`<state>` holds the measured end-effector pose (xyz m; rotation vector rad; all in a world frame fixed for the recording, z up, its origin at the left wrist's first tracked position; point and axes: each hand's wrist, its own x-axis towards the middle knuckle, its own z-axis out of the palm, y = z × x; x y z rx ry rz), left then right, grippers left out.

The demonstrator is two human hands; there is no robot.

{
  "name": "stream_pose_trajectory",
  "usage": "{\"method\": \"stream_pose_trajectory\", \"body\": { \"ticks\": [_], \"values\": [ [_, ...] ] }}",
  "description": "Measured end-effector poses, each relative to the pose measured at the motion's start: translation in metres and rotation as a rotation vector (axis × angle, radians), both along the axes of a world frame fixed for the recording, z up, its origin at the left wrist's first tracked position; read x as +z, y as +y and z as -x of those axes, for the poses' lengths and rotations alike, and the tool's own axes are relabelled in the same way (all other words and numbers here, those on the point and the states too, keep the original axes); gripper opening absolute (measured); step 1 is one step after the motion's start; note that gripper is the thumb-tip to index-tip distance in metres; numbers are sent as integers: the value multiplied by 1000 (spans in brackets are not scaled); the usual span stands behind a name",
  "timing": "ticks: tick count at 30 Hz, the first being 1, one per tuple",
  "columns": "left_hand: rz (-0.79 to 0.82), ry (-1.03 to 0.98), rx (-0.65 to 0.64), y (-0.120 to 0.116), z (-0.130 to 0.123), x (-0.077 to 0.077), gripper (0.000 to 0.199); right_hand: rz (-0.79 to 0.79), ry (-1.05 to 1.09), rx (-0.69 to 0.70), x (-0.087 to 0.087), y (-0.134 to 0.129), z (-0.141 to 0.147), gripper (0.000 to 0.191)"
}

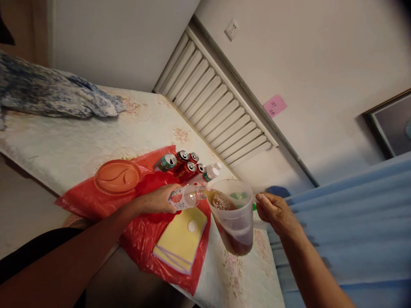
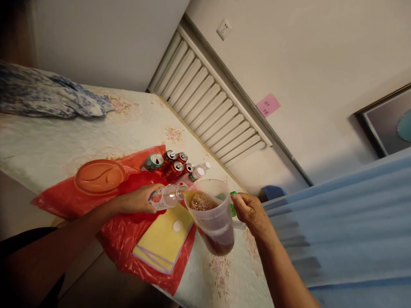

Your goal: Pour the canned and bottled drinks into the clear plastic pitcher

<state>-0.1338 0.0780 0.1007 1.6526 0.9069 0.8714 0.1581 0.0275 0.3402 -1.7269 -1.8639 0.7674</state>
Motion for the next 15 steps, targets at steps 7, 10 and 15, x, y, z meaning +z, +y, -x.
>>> {"method": "stream_pose_trajectory", "body": {
  "ticks": [7, 10, 15],
  "values": [
    [-6, 11, -3, -2, 1, 4, 63, 6, -8, 27, 0, 0, -5, 59],
    [-12, 23, 4, -2, 1, 3, 63, 6, -27, 28, 0, 0, -6, 59],
    [-8, 41, -1, -1, 1, 2, 62, 0, -58, 34, 1, 1, -6, 60]
  ]
}}
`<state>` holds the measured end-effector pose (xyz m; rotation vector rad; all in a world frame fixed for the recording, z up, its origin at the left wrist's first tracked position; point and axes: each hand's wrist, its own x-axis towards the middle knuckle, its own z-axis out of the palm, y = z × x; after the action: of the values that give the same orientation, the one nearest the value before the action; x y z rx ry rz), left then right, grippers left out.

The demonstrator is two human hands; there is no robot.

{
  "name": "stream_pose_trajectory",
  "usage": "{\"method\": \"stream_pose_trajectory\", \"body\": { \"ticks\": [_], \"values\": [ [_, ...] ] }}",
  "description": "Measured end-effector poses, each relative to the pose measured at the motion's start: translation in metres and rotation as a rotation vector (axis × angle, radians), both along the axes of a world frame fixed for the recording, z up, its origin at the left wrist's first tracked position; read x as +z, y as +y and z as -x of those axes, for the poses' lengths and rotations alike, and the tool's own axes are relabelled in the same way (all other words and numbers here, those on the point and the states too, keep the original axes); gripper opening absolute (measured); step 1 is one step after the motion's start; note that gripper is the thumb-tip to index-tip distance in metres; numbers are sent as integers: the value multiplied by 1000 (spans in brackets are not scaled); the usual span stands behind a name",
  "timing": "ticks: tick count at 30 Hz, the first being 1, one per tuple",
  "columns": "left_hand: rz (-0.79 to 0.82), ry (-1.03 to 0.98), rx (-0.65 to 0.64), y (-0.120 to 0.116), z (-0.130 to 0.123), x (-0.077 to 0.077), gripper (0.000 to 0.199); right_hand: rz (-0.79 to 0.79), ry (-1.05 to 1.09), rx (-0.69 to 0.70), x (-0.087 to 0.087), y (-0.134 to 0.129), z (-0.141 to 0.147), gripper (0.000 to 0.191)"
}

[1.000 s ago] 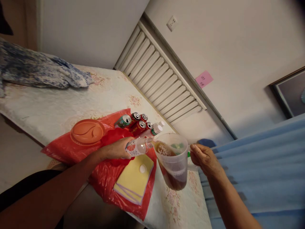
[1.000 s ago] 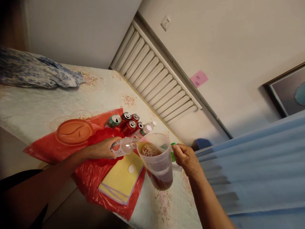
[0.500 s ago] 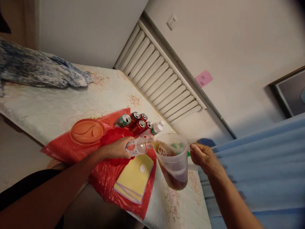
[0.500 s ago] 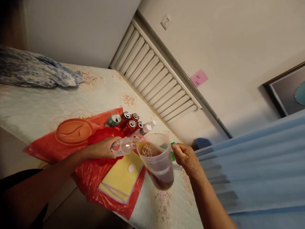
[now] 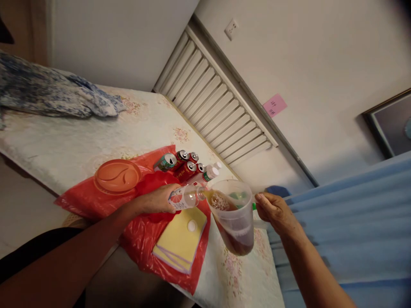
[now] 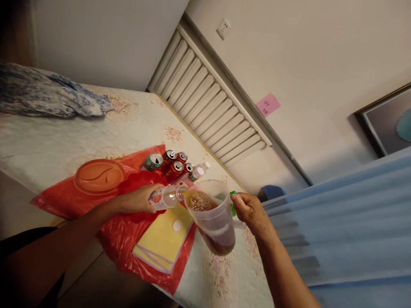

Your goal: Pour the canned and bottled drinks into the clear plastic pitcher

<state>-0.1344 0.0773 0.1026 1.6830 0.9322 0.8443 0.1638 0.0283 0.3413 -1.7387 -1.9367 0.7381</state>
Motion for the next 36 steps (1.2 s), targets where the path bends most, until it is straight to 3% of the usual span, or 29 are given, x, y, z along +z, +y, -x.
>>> {"method": "stream_pose_trajectory", "body": {
  "ticks": [36],
  "values": [
    [-34, 1, 3, 1, -1, -5, 56, 45, -1, -15, -3, 4, -2, 61]
  ]
}}
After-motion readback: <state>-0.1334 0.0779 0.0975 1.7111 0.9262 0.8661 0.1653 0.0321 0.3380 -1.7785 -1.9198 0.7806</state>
